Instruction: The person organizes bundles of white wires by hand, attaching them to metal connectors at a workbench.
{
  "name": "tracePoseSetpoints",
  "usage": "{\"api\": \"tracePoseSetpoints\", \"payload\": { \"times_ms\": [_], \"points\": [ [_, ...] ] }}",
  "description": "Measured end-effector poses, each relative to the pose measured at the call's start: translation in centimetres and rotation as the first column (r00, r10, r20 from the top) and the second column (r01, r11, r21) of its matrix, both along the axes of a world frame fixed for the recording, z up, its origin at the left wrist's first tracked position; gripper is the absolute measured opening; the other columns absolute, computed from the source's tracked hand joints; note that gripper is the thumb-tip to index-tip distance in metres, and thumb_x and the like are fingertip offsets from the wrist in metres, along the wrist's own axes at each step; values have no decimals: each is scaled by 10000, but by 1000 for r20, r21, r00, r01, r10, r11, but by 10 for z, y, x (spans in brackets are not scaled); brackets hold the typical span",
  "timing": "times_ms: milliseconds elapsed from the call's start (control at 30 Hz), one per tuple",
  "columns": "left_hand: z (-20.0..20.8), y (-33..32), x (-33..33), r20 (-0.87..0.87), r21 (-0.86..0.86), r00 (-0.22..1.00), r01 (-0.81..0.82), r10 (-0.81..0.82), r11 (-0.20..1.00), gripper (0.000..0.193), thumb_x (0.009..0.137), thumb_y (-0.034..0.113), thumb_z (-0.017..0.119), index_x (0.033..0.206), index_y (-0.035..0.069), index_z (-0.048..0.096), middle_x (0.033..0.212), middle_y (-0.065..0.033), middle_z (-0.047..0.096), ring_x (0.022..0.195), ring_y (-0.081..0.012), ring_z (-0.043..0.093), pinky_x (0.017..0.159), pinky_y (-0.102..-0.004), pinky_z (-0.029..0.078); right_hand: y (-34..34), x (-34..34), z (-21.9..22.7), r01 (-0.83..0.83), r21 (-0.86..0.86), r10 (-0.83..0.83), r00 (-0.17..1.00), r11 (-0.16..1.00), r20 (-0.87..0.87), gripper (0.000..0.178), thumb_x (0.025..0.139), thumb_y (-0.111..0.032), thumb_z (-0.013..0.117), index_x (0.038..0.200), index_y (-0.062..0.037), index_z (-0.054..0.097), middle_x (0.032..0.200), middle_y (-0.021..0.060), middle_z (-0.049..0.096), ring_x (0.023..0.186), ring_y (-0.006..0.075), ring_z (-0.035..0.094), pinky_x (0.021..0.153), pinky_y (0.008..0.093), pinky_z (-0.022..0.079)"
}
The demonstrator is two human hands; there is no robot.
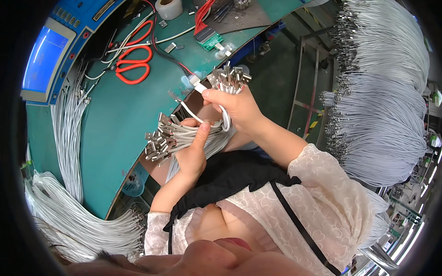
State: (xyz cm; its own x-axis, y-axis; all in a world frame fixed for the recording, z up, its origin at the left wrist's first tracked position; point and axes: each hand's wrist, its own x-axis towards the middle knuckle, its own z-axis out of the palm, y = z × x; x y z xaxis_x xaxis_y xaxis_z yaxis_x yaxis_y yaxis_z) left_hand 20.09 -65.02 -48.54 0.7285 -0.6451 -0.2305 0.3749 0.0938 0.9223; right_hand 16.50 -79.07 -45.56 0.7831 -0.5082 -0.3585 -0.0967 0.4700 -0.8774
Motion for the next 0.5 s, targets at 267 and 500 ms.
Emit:
{"api": "tracePoseSetpoints", "payload": {
  "times_ms": [267, 500],
  "points": [
    [-2, 0, 4, -42, -46, 999, 32, -34, 998, 133, 792, 35, 595, 870, 32, 488, 823, -65, 570, 811, -130, 551, 775, -251, 411, 1, 11, 2, 88, 53, -91, 995, 995, 47, 102, 747, -91, 626, 808, -22, 583, 650, 19, 567, 528, 56, 478, 473, 187, 362],
    [7, -5, 6, 190, 96, 968, 146, -162, 985, 154, 783, 15, 599, 889, 13, 487, 858, -49, 564, 856, -136, 534, 799, -252, 397, 3, 15, 9, -122, 51, 120, 992, 991, 29, 125, 755, -107, 628, 845, -33, 582, 719, 30, 585, 582, 87, 536, 556, 205, 439]
  ]
}}
